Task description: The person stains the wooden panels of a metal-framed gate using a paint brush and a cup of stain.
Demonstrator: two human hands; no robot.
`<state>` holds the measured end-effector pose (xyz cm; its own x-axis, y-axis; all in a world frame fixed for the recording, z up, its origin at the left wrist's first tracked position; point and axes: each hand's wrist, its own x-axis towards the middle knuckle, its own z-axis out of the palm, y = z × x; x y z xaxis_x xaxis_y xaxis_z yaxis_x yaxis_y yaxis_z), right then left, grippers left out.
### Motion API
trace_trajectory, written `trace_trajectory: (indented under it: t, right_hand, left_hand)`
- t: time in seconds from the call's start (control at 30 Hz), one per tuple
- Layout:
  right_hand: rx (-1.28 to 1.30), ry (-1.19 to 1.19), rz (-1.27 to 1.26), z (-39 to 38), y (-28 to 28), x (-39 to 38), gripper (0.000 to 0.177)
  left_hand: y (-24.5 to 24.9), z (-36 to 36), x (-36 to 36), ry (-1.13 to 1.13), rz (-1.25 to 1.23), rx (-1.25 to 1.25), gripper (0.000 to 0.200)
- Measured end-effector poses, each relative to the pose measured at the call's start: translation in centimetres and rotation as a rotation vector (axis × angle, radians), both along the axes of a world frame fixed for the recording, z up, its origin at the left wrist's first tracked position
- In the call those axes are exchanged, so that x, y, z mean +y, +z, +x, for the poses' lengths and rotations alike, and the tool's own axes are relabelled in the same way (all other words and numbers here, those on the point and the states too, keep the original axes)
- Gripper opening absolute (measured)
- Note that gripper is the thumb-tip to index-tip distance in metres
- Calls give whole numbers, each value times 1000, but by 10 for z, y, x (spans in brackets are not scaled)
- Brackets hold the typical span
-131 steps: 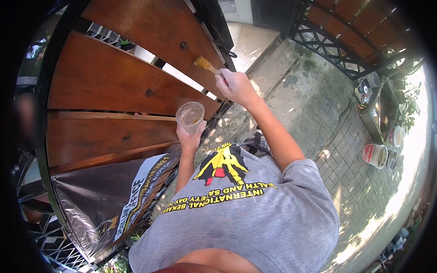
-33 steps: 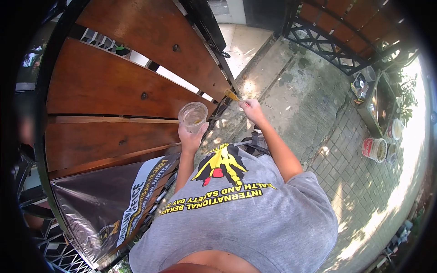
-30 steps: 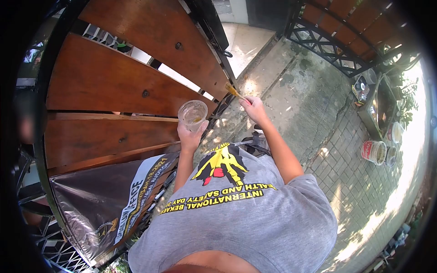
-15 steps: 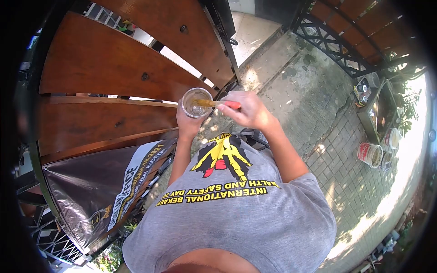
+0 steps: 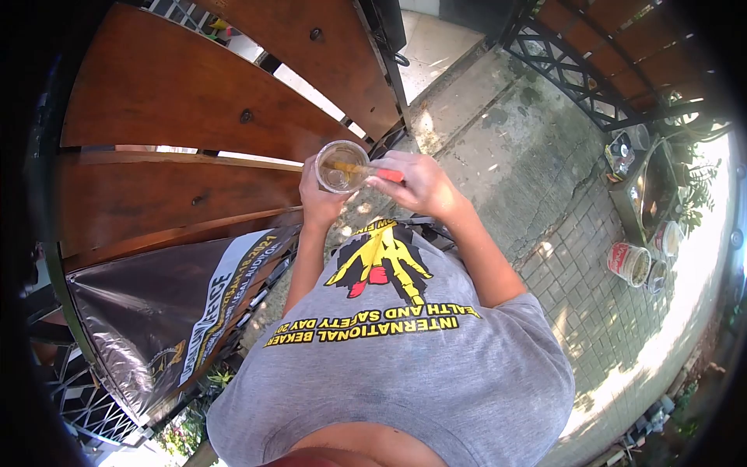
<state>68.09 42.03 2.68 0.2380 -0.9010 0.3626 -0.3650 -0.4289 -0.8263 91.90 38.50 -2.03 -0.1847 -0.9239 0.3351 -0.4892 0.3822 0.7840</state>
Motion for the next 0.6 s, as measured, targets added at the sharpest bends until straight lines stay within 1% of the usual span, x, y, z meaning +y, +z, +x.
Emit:
trace_trajectory:
  t: [0.1, 0.13, 0.23, 0.27, 0.33, 0.37, 0.43, 0.5, 0.6]
  right_hand:
    - [-152, -127, 196, -9, 2, 1, 28]
    - [-275, -182, 197, -7, -6, 0, 23]
    - [-636, -249, 544, -15, -10, 0, 29]
    - [-690, -258, 537, -15, -7, 0, 34]
    - [-677, -306, 521, -18, -14, -3, 34]
    - [-714, -335, 542, -17, -15, -4, 31]
    - [-828, -278, 541, -17, -24, -10, 32]
    - [-971, -244, 579, -12, -26, -13, 36]
    - [-1094, -212, 628, -8, -26, -20, 33]
  left_hand:
    - [4, -4, 1, 32, 3, 31, 67]
    - [4, -5, 0, 42, 8, 47, 67]
    - [4, -5, 1, 29, 24, 64, 67]
    - [6, -4, 2, 19, 29, 68, 68]
    - [13, -4, 4, 12, 23, 72, 70]
    - [12, -2, 4, 21, 29, 81, 70]
    - [7, 3, 4, 36, 41, 104, 70]
    - [9, 9, 5, 48, 41, 58, 75]
    - [12, 13, 6, 53, 48, 27, 77]
